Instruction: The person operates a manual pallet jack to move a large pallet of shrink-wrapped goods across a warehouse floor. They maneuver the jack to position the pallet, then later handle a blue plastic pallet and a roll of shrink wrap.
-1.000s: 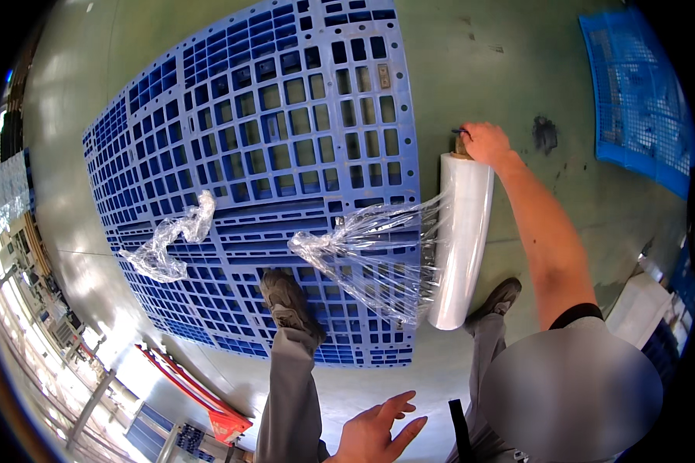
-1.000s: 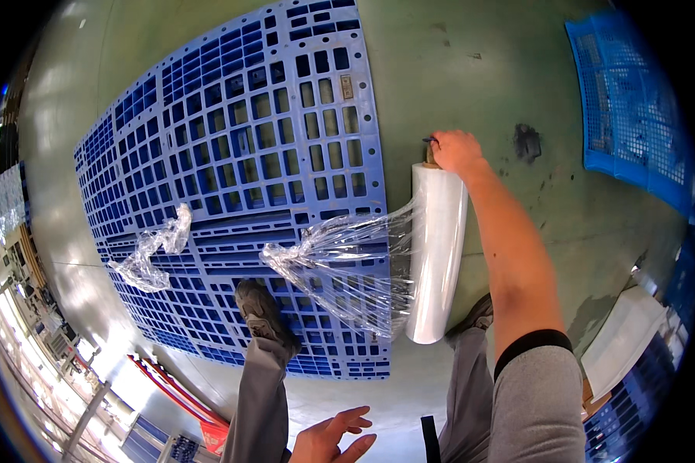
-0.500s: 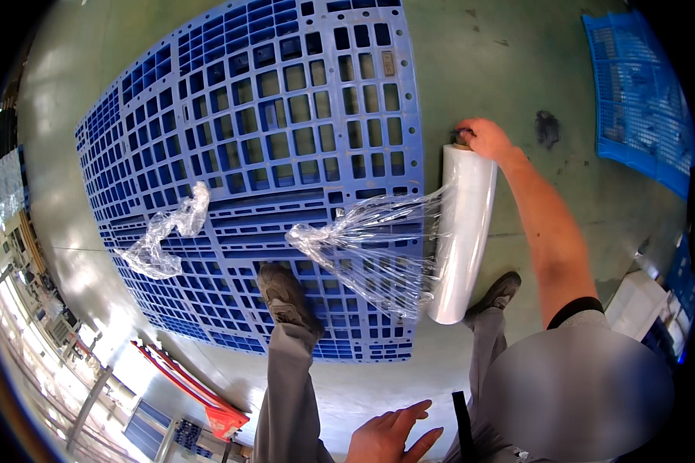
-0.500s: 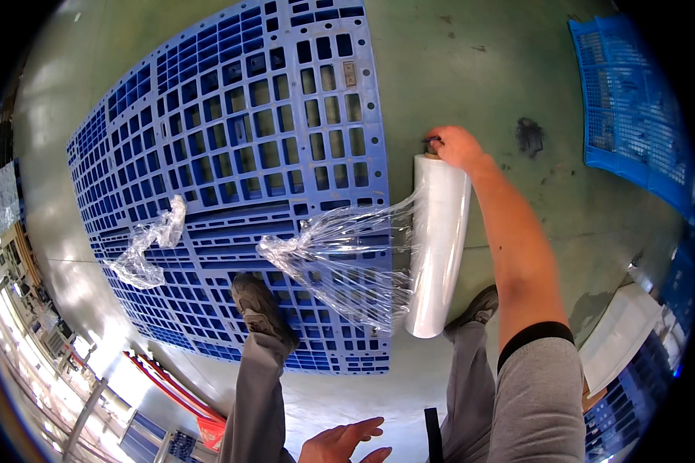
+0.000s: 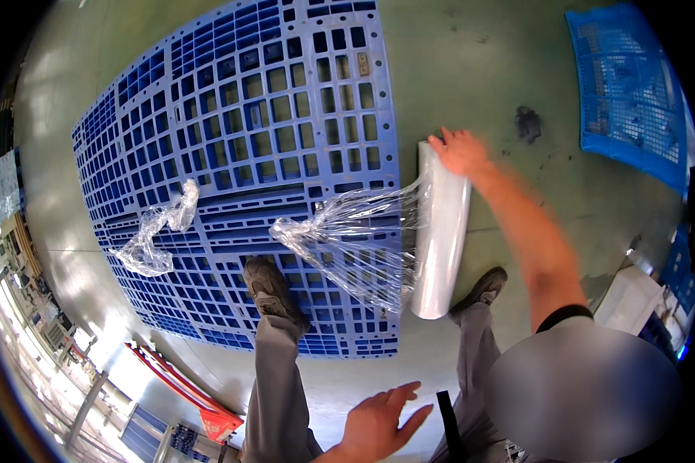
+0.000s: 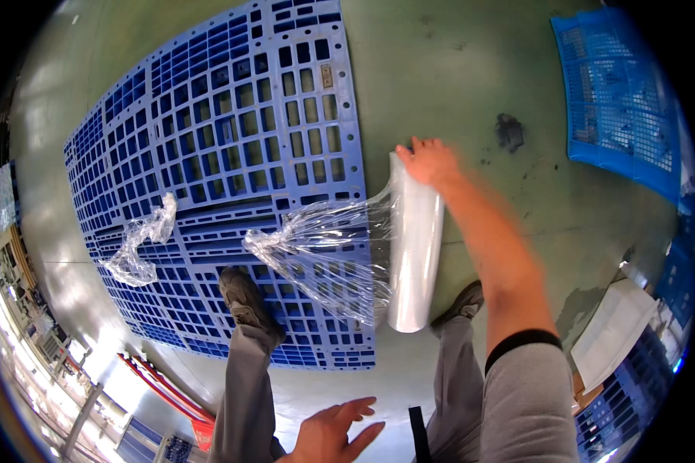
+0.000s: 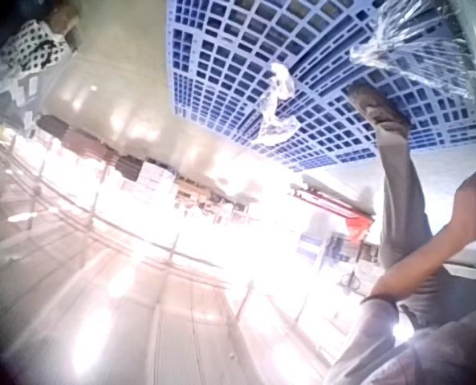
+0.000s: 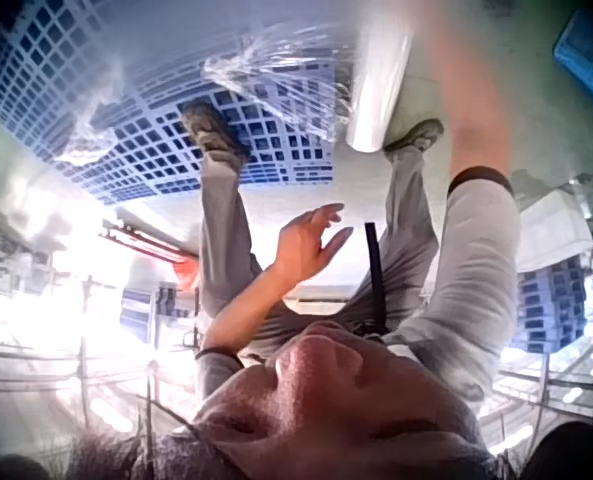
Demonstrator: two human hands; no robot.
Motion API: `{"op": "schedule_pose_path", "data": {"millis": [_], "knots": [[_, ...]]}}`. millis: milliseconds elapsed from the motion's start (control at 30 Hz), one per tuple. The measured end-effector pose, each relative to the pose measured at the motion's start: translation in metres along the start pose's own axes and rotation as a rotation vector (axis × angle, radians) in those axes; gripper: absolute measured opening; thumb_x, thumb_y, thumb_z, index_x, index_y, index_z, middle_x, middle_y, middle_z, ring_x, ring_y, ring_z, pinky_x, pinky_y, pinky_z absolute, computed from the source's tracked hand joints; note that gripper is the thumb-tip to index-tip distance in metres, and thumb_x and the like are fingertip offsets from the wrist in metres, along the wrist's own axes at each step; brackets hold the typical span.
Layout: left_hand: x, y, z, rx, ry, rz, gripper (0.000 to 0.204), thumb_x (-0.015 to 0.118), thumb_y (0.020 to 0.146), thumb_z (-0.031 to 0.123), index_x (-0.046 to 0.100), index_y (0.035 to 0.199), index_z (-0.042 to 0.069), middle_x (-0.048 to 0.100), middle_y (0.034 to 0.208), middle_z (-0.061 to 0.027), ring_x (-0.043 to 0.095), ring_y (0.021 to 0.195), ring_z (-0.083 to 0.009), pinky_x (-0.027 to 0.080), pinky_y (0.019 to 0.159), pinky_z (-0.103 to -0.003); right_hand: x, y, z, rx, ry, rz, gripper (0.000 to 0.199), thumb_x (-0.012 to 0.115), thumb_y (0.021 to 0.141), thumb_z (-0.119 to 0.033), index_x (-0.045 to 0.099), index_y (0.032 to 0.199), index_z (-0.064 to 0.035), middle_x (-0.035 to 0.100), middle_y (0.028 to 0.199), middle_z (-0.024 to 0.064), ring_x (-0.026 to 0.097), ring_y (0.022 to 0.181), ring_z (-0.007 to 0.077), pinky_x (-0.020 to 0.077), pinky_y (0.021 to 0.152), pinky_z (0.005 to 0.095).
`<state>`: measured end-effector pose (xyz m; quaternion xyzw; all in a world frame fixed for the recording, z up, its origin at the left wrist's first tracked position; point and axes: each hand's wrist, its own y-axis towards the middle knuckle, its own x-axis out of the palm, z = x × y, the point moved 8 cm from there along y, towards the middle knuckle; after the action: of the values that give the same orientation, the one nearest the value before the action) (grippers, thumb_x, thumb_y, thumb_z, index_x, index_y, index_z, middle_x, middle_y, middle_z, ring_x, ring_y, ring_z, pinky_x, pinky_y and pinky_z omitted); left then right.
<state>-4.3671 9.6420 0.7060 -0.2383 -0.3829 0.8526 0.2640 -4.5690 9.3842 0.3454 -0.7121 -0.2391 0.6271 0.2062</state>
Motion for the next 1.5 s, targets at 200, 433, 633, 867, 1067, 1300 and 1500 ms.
{"op": "schedule_pose_path", "data": {"millis": [200,433,633,867,1067,1300,1500], "knots": [[0.037,0.014,-0.017,-0.002,0.146,0.100,0.036,0.067,0.084,0.033,0.057,0.111,0.011,0.069,0.086,-0.0048,0.067,0.072,-0.0227,0.052,0.062,-0.034,0.038,-0.178,0.003,-0.062,0.722,-0.268,0.046,0.047,0.094,-0.042,0.061,0.118,-0.0050,0.064,0.111,0.0188,0.059,0.108,0.0324,0.0457,0.093,0.0389],[0.097,0.005,-0.101,-0.282,0.347,0.154,0.038,0.058,0.085,0.043,0.060,0.104,0.011,0.069,0.088,-0.0084,0.066,0.080,-0.0284,0.051,0.067,-0.042,0.027,-0.572,0.185,0.614,1.420,-0.489,0.032,0.053,0.095,-0.030,0.062,0.088,0.0005,0.063,0.077,0.0067,0.059,0.072,0.0138,0.0474,0.067,0.0269],[0.195,-0.089,-0.068,-0.369,0.268,-0.075,0.051,0.051,0.085,0.052,0.060,0.113,0.011,0.067,0.104,-0.0115,0.063,0.099,-0.0303,0.049,0.085,-0.041,0.079,-0.890,0.424,1.264,1.534,-0.162,0.029,0.048,0.094,-0.026,0.057,0.103,0.0000,0.067,0.084,0.0189,0.065,0.064,0.0274,0.0538,0.053,0.0372],[0.131,-0.185,0.183,-0.179,0.215,0.329,0.048,0.055,0.084,0.052,0.062,0.110,0.013,0.069,0.097,-0.0087,0.064,0.093,-0.0287,0.050,0.081,-0.039,0.003,-0.894,0.341,0.967,1.866,-0.212,0.022,0.051,0.093,-0.030,0.055,0.080,-0.0123,0.054,0.063,0.0024,0.046,0.050,0.0137,0.0372,0.044,0.0275],[0.043,-0.228,0.287,-0.015,0.202,0.751,0.040,0.059,0.084,0.045,0.064,0.105,0.012,0.070,0.092,-0.0081,0.066,0.089,-0.0263,0.051,0.077,-0.037,0.013,-0.705,0.366,0.658,1.920,-0.087,0.030,0.050,0.092,-0.032,0.056,0.097,-0.0028,0.061,0.079,0.0110,0.057,0.063,0.0207,0.0465,0.053,0.0322],[0.047,-0.216,0.182,-0.344,0.091,0.630,0.041,0.058,0.082,0.045,0.066,0.094,0.007,0.069,0.087,-0.0129,0.067,0.082,-0.0284,0.052,0.072,-0.039,-0.227,-0.567,0.358,0.475,1.603,-0.036,0.032,0.054,0.091,-0.026,0.056,0.104,0.0026,0.068,0.096,0.0169,0.066,0.072,0.0216,0.0534,0.061,0.0319],[0.169,-0.170,0.031,-0.619,-0.135,0.285,0.042,0.056,0.082,0.042,0.056,0.105,0.008,0.060,0.103,-0.0192,0.058,0.098,-0.0329,0.046,0.085,-0.044,-0.409,-0.429,0.329,0.261,1.670,-0.001,0.027,0.055,0.092,-0.026,0.061,0.101,-0.0010,0.069,0.090,0.0129,0.066,0.071,0.0190,0.0527,0.060,0.0304]]}}
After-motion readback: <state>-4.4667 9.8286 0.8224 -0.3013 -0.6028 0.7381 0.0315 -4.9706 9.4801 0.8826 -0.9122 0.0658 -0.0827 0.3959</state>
